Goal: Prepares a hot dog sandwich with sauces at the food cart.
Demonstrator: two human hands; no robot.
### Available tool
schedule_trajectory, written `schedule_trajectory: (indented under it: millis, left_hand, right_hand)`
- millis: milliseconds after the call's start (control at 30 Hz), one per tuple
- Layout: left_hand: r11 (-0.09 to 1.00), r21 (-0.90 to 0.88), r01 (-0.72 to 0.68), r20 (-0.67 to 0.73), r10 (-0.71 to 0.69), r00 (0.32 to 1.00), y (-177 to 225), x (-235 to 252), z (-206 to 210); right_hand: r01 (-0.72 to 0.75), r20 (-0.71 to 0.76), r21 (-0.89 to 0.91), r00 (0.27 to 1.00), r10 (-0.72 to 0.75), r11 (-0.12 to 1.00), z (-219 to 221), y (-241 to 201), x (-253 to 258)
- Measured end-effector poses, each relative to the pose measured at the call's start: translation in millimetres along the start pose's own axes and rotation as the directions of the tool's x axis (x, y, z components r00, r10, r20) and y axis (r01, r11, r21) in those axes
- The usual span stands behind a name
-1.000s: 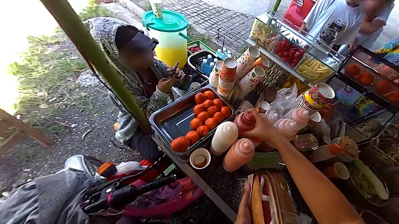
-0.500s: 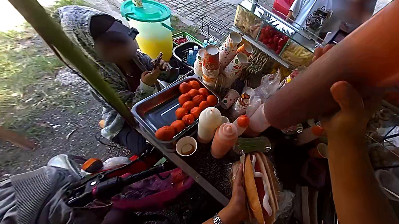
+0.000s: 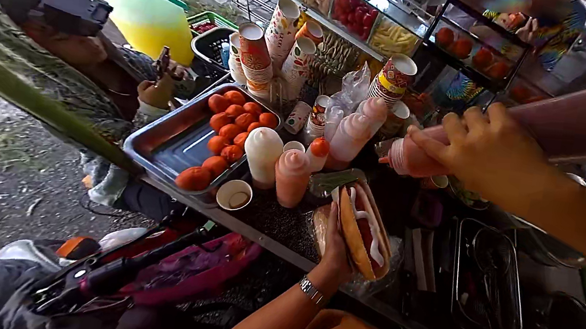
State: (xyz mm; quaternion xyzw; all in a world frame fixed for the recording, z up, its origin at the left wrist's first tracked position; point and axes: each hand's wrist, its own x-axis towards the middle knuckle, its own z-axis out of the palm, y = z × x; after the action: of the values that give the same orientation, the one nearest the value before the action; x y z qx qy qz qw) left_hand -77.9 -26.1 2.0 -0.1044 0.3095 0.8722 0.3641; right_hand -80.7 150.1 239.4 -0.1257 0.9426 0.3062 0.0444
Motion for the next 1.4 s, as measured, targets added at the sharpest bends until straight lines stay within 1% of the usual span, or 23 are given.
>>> schedule_trajectory:
  millis: [33, 100, 133, 200, 267, 333, 600, 767, 933, 1067, 1167, 1233, 1300, 1400]
  left_hand:
    - [1.0, -0.003, 0.001, 0.004, -0.001, 1.0, -3, 0, 1]
    - [1.0, 0.001, 0.006, -0.004, -0.006, 1.0, -6, 0, 1]
    - [1.0, 0.007, 0.011, -0.01, -0.011, 1.0, -8, 0, 0]
    - [1.0, 0.014, 0.025, -0.026, -0.025, 0.999, -10, -2, -1]
    - [0.999, 0.022, 0.041, -0.03, -0.04, 0.999, -11, -4, -2]
    - [0.999, 0.027, 0.048, -0.032, -0.047, 0.998, -12, -6, 0]
    - [0.997, 0.037, 0.064, -0.001, -0.064, 0.998, -15, -7, 3]
    - [0.998, 0.044, 0.04, 0.018, -0.041, 0.999, -16, -5, 3]
    - [0.998, 0.053, 0.028, -0.002, -0.028, 1.0, -16, -1, 6]
    - [1.0, 0.024, 0.012, -0.011, -0.012, 1.0, -12, 4, 6]
    - [1.0, 0.011, -0.015, 0.008, 0.015, 1.0, -9, 10, 5]
    - [0.999, 0.007, -0.052, 0.036, 0.052, 0.998, -6, 13, 5]
    - [0.998, 0.004, -0.069, 0.033, 0.068, 0.997, -2, 15, 9]
    - [0.995, 0.016, -0.102, -0.006, 0.102, 0.995, 0, 22, 10]
  right_hand:
    - [0.027, 0.041, -0.026, 0.999, -0.026, 0.999, -1, -9, 1]
    - [0.088, 0.169, 0.011, 0.982, -0.088, 0.996, -1, -21, 5]
    - [0.104, 0.2, 0.028, 0.974, -0.108, 0.994, 0, -24, 5]
    - [0.12, 0.215, 0.007, 0.969, -0.119, 0.993, 0, -28, 6]
    - [0.123, 0.27, -0.035, 0.957, -0.109, 0.992, -5, -32, 8]
    - [0.123, 0.29, -0.049, 0.952, -0.104, 0.991, -8, -36, 9]
    - [0.135, 0.303, -0.112, 0.948, -0.096, 0.985, -16, -38, 17]
    - [0.152, 0.341, -0.149, 0.936, -0.094, 0.977, -20, -41, 20]
    - [0.158, 0.343, -0.149, 0.934, -0.099, 0.976, -23, -43, 19]
    - [0.183, 0.297, -0.119, 0.945, -0.14, 0.976, -22, -50, 8]
    - [0.205, 0.286, -0.094, 0.943, -0.171, 0.974, -19, -55, -3]
    - [0.206, 0.252, -0.074, 0.951, -0.182, 0.976, -14, -54, -12]
    - [0.188, 0.232, -0.07, 0.958, -0.167, 0.98, -9, -51, -20]
    - [0.153, 0.275, -0.058, 0.952, -0.131, 0.987, -5, -47, -30]
